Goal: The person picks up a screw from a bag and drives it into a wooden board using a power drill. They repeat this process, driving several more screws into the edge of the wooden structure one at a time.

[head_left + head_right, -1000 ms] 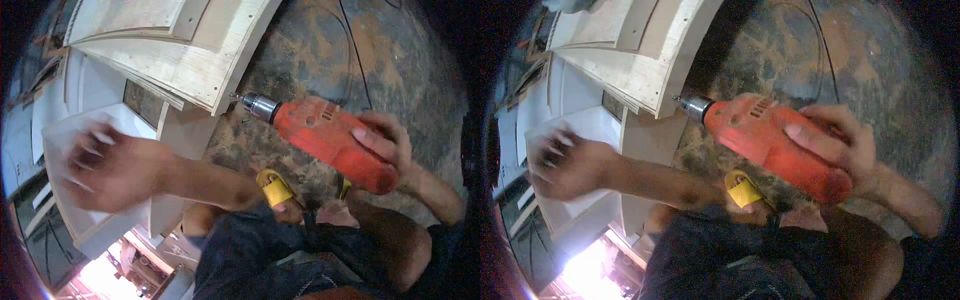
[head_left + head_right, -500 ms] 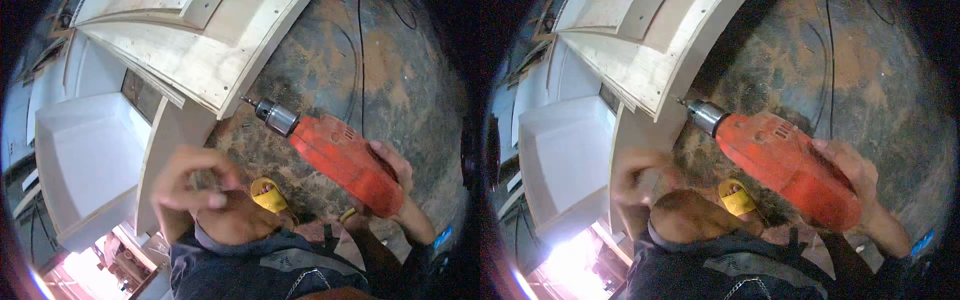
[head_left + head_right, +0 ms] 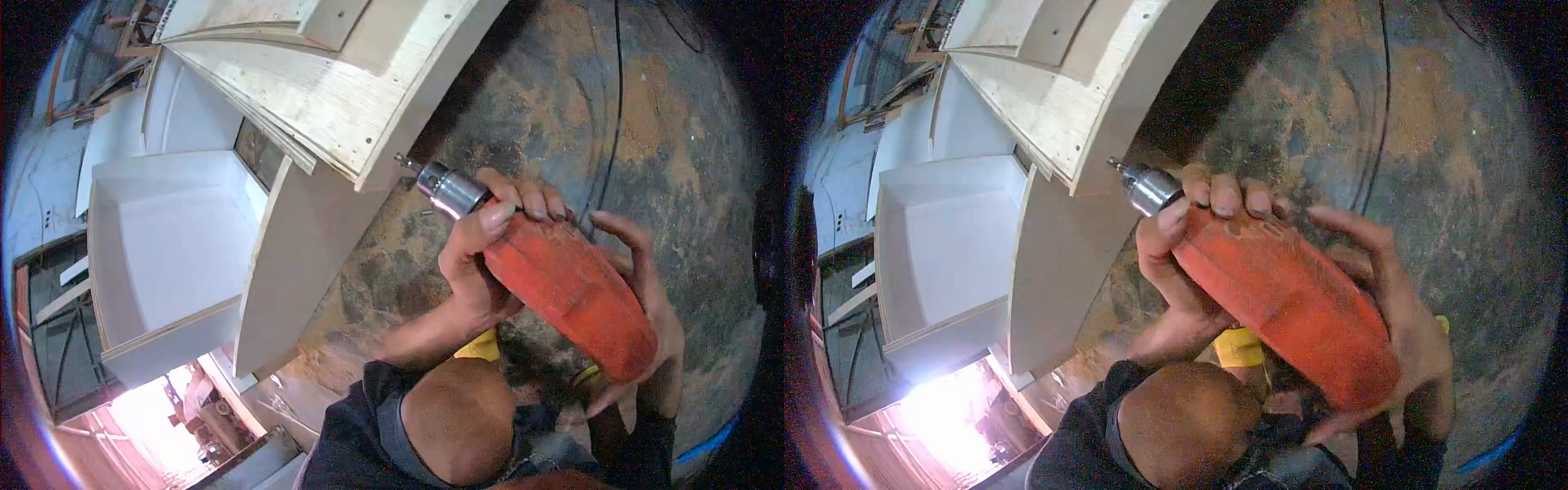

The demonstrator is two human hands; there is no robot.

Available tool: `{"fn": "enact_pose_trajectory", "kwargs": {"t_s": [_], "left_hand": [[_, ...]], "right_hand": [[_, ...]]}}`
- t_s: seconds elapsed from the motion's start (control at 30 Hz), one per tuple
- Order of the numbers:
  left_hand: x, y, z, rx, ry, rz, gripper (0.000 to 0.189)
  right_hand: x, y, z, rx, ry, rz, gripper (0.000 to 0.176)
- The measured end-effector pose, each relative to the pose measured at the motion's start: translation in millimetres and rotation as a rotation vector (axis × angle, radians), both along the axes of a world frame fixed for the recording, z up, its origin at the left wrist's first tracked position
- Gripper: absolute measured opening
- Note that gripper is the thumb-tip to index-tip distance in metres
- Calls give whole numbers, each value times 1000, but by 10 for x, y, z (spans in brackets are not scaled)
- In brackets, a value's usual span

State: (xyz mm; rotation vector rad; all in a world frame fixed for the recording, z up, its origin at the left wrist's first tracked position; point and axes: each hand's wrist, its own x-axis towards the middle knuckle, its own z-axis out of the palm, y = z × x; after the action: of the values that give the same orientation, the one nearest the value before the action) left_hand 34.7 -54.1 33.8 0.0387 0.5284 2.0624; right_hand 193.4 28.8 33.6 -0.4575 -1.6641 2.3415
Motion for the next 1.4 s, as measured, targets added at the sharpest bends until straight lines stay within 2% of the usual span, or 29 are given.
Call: {"fn": "enact_pose_trajectory", "kwargs": {"t_s": [0.1,0.17,0.23,0.3,0.43,0.5,0.53,0.6,0.63,0.7,0.83,0.9,0.93,1.0,1.03,1.1,1.13,1.2,1.33,1.4], "left_hand": [[-5,-4,-41,-29,-4,15,22],[-40,-18,-70,46,27,-34,22],[-39,-2,-76,60,7,-31,22],[-32,4,-65,76,-16,-27,22],[-17,2,-33,84,-45,-22,22],[-21,-10,-51,90,-43,-24,22],[-25,-12,-61,76,22,-26,22],[-26,-17,-66,64,88,-29,22],[-25,-22,-65,60,79,-27,24],[-32,-23,-58,59,71,-26,26],[-44,-27,-47,118,-54,-23,26],[-46,-29,-50,131,-86,-20,27],[-50,-25,-54,140,-72,-26,26],[-48,-15,-64,145,-58,-37,26],[-46,-8,-66,147,-53,-34,24],[-52,-11,-46,145,-36,-34,23],[-50,-19,-32,109,-28,-28,22],[-37,-19,-21,73,-19,-27,21],[-12,0,-14,14,60,-15,23],[1,-2,-11,17,57,-12,22]], "right_hand": [[28,26,-179,-63,44,97,140],[10,-19,-167,-255,2,76,134],[-55,6,-116,-43,108,92,109],[-7,-120,-158,-213,-119,-199,126],[104,-108,-373,-249,-96,-250,114],[118,-134,-316,-36,-42,-213,110],[108,-142,-321,-31,-40,-216,110],[79,-163,-345,360,185,-237,111],[46,-199,-302,362,186,-238,111],[-32,-296,-185,402,163,-466,65],[-20,-324,-214,412,152,-512,60],[34,-310,-387,407,174,-587,75],[39,-304,-413,406,175,-585,75],[53,-290,-454,585,91,-705,49],[69,-269,-492,583,89,-709,49],[51,-223,-548,246,314,-713,43],[19,-225,-511,240,320,-716,43],[-34,-231,-373,497,270,-608,25],[-24,-274,-444,491,186,-670,23],[-27,-287,-346,419,191,-659,29]]}}
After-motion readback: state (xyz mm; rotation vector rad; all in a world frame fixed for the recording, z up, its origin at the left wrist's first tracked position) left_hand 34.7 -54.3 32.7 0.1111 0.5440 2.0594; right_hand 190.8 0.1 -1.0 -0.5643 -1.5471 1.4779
